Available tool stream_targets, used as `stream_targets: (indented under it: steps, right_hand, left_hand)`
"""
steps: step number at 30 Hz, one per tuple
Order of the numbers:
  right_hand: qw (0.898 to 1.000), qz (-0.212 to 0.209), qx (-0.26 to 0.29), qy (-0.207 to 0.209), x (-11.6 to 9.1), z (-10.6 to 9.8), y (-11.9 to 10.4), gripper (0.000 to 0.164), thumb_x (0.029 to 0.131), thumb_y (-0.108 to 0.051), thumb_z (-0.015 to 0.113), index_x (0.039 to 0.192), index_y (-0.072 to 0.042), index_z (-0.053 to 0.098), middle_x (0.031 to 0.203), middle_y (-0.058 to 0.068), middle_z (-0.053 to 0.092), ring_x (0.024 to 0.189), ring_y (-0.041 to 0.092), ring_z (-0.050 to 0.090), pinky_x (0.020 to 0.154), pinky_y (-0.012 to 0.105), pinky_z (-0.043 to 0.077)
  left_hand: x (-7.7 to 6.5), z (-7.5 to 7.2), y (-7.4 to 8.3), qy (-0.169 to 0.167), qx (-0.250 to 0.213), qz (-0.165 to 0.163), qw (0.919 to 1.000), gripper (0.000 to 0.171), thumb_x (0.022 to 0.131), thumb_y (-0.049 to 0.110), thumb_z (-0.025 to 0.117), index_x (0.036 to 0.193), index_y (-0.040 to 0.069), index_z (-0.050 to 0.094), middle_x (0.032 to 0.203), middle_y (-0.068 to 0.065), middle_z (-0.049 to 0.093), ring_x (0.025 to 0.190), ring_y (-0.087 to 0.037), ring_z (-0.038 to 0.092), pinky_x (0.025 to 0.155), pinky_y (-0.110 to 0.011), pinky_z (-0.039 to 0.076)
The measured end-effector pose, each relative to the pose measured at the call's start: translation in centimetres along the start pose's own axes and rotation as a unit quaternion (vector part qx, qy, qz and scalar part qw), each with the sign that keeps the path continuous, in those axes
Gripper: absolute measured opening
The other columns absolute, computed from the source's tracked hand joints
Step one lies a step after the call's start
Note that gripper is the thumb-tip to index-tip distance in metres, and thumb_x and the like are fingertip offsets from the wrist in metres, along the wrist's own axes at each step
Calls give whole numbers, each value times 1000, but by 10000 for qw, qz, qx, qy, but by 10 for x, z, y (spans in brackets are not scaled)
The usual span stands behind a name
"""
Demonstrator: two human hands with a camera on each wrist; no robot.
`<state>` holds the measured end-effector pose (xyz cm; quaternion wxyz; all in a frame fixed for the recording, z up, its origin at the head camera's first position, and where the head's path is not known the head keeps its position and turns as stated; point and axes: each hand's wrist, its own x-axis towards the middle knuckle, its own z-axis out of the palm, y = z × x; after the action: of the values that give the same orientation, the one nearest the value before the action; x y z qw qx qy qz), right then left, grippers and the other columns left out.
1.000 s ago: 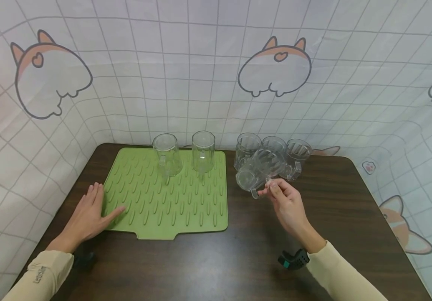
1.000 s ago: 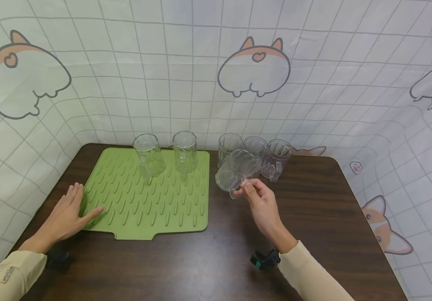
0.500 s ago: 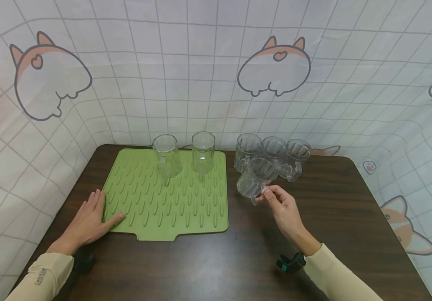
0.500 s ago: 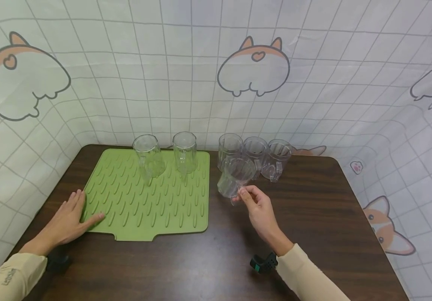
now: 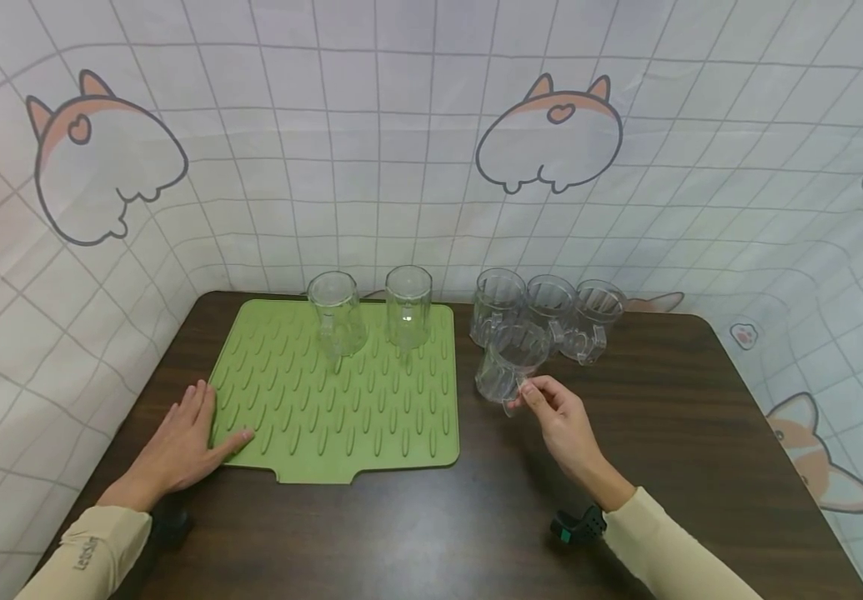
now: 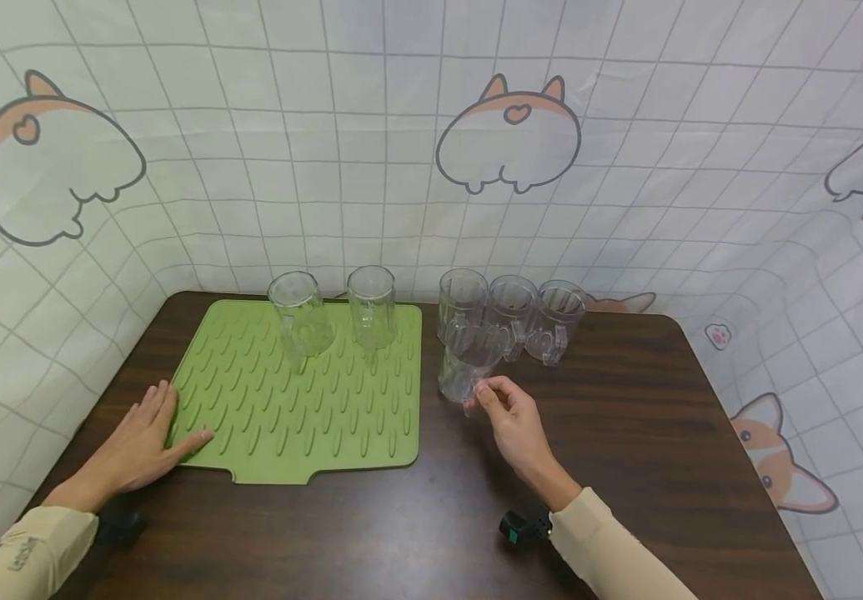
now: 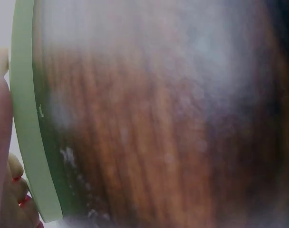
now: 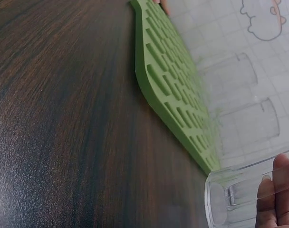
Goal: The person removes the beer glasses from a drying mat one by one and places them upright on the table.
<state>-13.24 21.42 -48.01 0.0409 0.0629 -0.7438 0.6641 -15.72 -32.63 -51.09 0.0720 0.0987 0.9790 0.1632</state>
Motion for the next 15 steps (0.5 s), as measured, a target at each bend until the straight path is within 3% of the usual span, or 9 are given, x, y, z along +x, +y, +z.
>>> stream_targets:
  steps: [15]
  right_hand:
    - [9996,217,36,154,5,7,5,33,108,-15,55,111,18,57,86,-6,72,87,6,70,93,18,56]
  left_hand:
    - [1,0,2,-71,325,50,9994,112,100,66,51,158,-19,7,166,-42,2,156,-58,7,124,-73,14]
